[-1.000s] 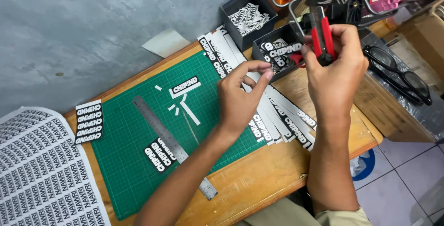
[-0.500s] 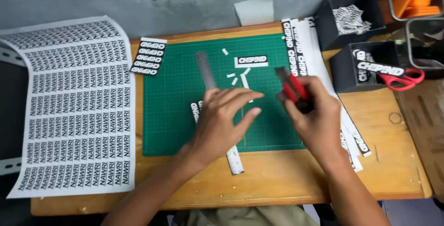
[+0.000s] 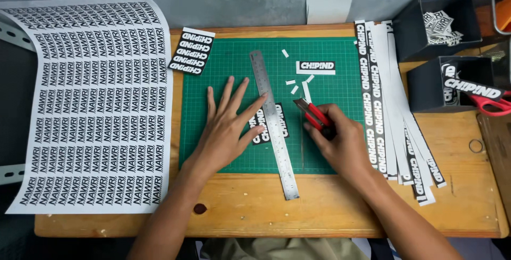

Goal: The person uses a utility knife and a metal ruler to cut individual stickers from a larger sheet on a green cutting mat. They repeatedly align the ruler along the sticker edges and slice through the material to separate them, stacking the finished pieces to the side.

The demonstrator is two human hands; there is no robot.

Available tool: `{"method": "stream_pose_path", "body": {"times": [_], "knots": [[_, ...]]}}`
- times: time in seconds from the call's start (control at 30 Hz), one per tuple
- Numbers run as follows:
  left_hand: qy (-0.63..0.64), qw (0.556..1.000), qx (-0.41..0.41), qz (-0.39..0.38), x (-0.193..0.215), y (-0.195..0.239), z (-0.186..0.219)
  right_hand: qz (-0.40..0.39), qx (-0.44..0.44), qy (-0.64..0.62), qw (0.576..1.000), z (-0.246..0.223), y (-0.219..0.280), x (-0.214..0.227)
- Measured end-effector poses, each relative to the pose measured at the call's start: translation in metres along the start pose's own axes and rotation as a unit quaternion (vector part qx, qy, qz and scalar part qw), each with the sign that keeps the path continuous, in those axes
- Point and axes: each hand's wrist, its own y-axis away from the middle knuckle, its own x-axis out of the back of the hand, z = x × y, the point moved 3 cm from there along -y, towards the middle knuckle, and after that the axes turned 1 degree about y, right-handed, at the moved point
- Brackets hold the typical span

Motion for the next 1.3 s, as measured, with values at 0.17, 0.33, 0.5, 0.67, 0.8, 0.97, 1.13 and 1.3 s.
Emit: {"method": "stream_pose_path", "body": {"times": [0.17,0.33,0.5,0.67,0.8,0.97,1.13,1.3], "knots": [[-0.002,0.997,-0.052,0.05,-0.014,0.005,0.0,-0.008,0.005,-0.003,1.0,-0.001,0.001,-0.003],[0.005,0.995,-0.09,0.048,-0.036,0.009,0.006,-0.007,0.0,-0.004,1.0,0.0,0.005,-0.006],[-0.018,0.997,-0.056,0.056,-0.038,0.007,0.016,-0.015,0.017,-0.019,1.0,0.0,0.007,-0.013],[-0.035,0.998,-0.024,0.046,-0.034,0.006,0.021,-0.028,0.023,-0.014,0.999,-0.009,0.004,-0.01],[-0.03,0.999,-0.012,0.021,-0.033,0.008,0.022,-0.034,0.017,-0.011,0.999,-0.005,0.002,-0.01],[-0.041,0.999,-0.01,0.003,-0.032,0.011,0.021,-0.035,0.016,-0.015,0.999,-0.008,0.0,-0.01],[-0.049,0.999,-0.01,-0.009,-0.031,0.016,0.021,-0.039,0.016,-0.018,0.999,-0.007,-0.001,-0.011],[-0.053,0.998,-0.012,-0.028,-0.026,0.022,0.022,-0.038,0.026,-0.011,0.999,-0.004,-0.002,-0.013]]}}
